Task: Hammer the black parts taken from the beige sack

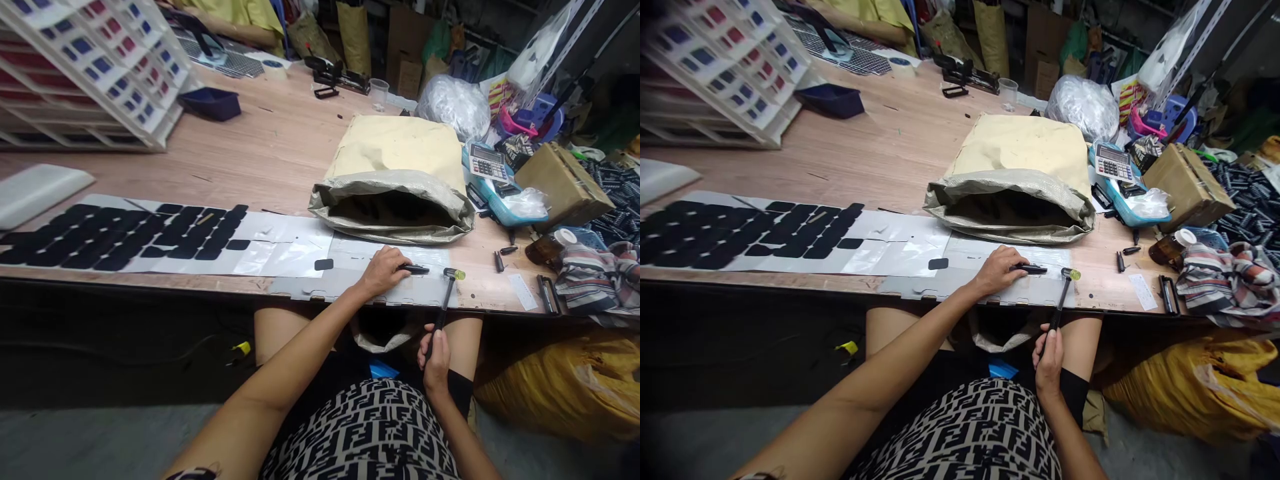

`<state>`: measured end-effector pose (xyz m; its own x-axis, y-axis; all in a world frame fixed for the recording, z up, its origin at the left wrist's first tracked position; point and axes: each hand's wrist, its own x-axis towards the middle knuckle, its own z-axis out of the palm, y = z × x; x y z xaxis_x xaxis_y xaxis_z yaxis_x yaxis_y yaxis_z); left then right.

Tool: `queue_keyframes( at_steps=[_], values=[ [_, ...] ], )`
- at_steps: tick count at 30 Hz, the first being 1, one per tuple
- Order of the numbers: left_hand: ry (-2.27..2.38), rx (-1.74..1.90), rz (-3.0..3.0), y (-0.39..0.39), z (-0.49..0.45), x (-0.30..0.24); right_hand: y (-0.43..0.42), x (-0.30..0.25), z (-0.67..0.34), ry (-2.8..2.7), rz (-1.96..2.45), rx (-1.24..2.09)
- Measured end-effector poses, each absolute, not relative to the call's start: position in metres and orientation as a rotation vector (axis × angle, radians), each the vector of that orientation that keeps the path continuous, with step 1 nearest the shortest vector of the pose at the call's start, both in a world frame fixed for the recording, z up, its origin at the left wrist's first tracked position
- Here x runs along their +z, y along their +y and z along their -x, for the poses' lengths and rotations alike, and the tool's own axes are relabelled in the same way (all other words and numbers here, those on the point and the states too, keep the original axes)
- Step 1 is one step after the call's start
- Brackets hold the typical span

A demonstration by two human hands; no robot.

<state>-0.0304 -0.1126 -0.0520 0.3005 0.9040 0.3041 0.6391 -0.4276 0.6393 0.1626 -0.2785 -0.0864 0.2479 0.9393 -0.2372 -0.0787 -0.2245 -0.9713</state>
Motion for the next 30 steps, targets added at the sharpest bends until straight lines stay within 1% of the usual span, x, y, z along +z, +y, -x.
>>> queue_keyframes(
  at_steps=[12, 16, 26, 30],
  values=[
    [1.341, 0.936, -2.105, -0.107, 0.033, -0.053, -0.285, -0.055, -0.154, -1.143, 1.568, 1.196],
    [1.331, 0.936, -2.099, -0.106, 0.034, -0.052, -0.282, -0.052, -0.150, -1.153, 1.626, 1.207],
    [1.356, 0.953, -2.077, -0.105, 0.032, -0.052, -0.282, -0.055, -0.145, -1.233, 1.601, 1.256],
    [1.362, 0.946, -2.064, -0.106, 0.032, -0.048, -0.282, -0.056, -0.145, -1.138, 1.585, 1.269]
  ],
)
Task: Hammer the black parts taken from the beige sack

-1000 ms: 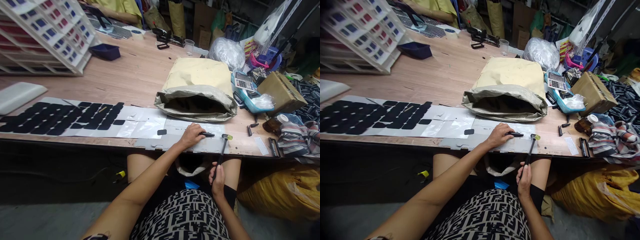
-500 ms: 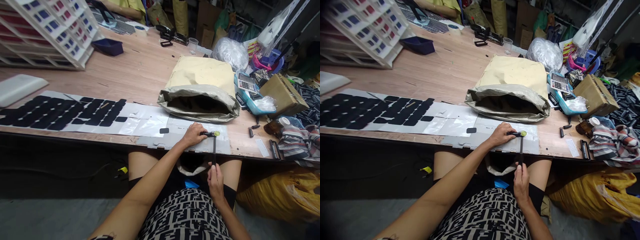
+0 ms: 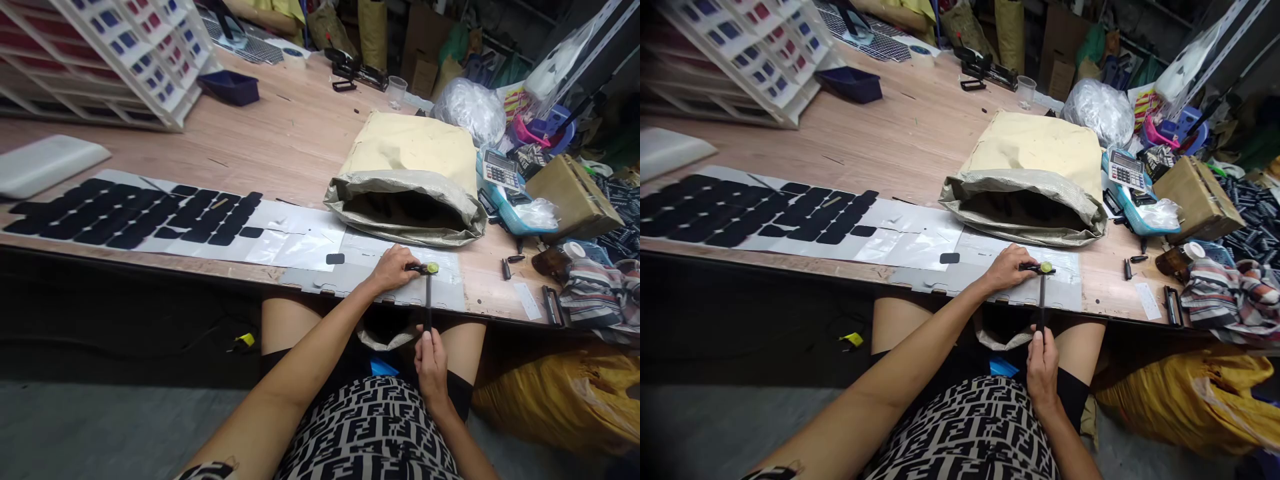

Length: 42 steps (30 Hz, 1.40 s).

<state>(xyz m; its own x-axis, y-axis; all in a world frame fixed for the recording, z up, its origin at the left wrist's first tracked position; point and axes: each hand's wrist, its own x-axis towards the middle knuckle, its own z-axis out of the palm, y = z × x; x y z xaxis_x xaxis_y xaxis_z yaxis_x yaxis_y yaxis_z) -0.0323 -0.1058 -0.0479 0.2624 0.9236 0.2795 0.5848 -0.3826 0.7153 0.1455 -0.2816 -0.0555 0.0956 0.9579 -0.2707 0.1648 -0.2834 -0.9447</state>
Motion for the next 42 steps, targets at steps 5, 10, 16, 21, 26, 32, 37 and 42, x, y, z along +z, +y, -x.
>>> queue_keyframes(
  at_steps=[5, 10, 16, 21, 26, 32, 37, 42],
  values=[
    [1.373, 0.906, -2.056, -0.106, 0.033, -0.046, -0.277, -0.058, -0.150, -0.963, 1.575, 1.182],
    [1.335, 0.943, -2.091, -0.105, 0.033, -0.048, -0.275, -0.068, -0.155, -0.880, 1.527, 1.186],
    [1.145, 1.035, -2.190, -0.126, 0.036, -0.036, -0.274, -0.074, -0.155, -0.887, 1.514, 1.201],
    [1.099, 1.059, -2.259, -0.187, 0.044, -0.043, -0.273, -0.073, -0.155, -0.916, 1.520, 1.201],
    [1.177, 1.054, -2.430, -0.236, 0.050, -0.077, -0.273, -0.071, -0.153, -0.924, 1.507, 1.202],
    [1.211, 1.122, -2.476, -0.236, 0.047, -0.075, -0.273, -0.071, -0.153, -0.929, 1.519, 1.207],
    [1.552, 1.194, -2.194, -0.147, 0.068, -0.033, -0.273, -0.070, -0.153, -0.930, 1.530, 1.198],
    [2.226, 0.886, -1.612, -0.038, 0.097, 0.002, -0.273, -0.072, -0.153, -0.922, 1.529, 1.197]
  ],
)
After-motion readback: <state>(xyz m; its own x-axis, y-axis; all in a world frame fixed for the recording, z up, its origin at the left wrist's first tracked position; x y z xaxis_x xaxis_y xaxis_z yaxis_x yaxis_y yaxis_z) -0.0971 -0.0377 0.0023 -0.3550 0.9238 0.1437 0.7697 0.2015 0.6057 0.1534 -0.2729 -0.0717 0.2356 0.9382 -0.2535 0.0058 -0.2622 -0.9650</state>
